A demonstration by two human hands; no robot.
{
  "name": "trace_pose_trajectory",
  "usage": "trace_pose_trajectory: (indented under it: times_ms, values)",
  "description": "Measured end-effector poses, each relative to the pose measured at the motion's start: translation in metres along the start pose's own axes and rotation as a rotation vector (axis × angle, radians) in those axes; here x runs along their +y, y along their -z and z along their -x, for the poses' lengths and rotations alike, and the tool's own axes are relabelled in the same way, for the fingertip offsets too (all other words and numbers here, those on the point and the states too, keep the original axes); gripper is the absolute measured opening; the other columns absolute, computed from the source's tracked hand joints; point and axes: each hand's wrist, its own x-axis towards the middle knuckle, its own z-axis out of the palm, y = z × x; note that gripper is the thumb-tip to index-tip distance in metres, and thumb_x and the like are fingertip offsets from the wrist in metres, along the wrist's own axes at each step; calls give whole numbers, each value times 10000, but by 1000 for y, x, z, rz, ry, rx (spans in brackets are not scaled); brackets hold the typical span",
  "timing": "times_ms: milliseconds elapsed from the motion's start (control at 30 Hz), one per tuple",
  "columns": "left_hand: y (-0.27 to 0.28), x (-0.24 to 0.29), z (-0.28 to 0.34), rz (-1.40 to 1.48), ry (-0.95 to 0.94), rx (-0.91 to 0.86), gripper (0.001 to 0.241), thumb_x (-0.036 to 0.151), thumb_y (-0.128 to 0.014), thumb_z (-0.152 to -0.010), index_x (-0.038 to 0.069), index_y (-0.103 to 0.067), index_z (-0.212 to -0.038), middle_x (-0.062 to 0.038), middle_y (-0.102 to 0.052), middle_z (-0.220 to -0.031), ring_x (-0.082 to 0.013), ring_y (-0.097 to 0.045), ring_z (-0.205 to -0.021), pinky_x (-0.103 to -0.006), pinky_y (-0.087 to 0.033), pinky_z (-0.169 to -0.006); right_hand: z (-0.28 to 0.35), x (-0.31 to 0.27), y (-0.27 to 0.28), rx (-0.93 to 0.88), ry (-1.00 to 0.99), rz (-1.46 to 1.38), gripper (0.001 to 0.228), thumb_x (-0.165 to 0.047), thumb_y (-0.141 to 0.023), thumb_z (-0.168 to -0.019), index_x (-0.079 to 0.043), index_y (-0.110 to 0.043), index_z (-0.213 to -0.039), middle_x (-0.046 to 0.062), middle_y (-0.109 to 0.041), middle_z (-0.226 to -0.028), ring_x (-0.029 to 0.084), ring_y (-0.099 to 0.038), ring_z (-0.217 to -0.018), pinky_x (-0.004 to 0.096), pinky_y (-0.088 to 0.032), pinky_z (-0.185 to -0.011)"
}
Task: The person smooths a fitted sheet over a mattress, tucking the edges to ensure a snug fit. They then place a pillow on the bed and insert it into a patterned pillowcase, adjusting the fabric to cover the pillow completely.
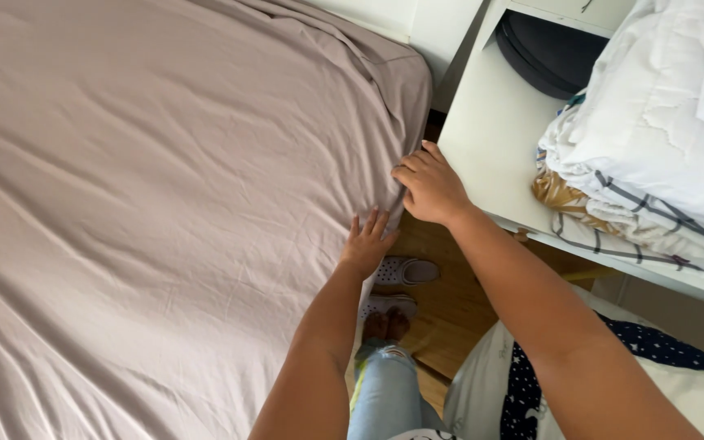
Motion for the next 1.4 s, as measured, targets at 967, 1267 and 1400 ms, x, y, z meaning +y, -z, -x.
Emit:
trace_pose_trajectory:
  times_ms: [967, 1267, 1400]
  values:
    - [-42, -17, -2, -126, -354, -197, 454, 278, -586, -949, 179, -630, -1390, -99, -463, -1552, -358, -279, -1508, -581, -109, -1248, 3, 14, -254, 212, -1255, -2027, 1199, -816, -628, -706, -145, -247, -1625, 112, -323, -1664, 353, -315, -1499, 535, -236, -1218]
    - [-21, -74, 27, -47, -375, 109, 309, 185, -584, -935, 169, -725, -1210, -107, -484, -1523, -324, -343, -1489, -514, -259, -1231, -41, 30, -244, 144, -1436, -1420, 1067, -764, -466, -855, -91, -181, -1632, 165, -206, -1689, 347, -224, -1537, 502, -193, -1235]
    - [-26, -64, 14, 32, -315, 60, 405, 148, -631, -889, 187, -674, -1290, -109, -391, -1557, -358, -262, -1477, -551, -213, -1197, -66, 32, -223, 337, -1217, -812, 964, -459, -584, -953, 103, -124, -1587, 334, -154, -1653, 438, -176, -1533, 474, -172, -1256]
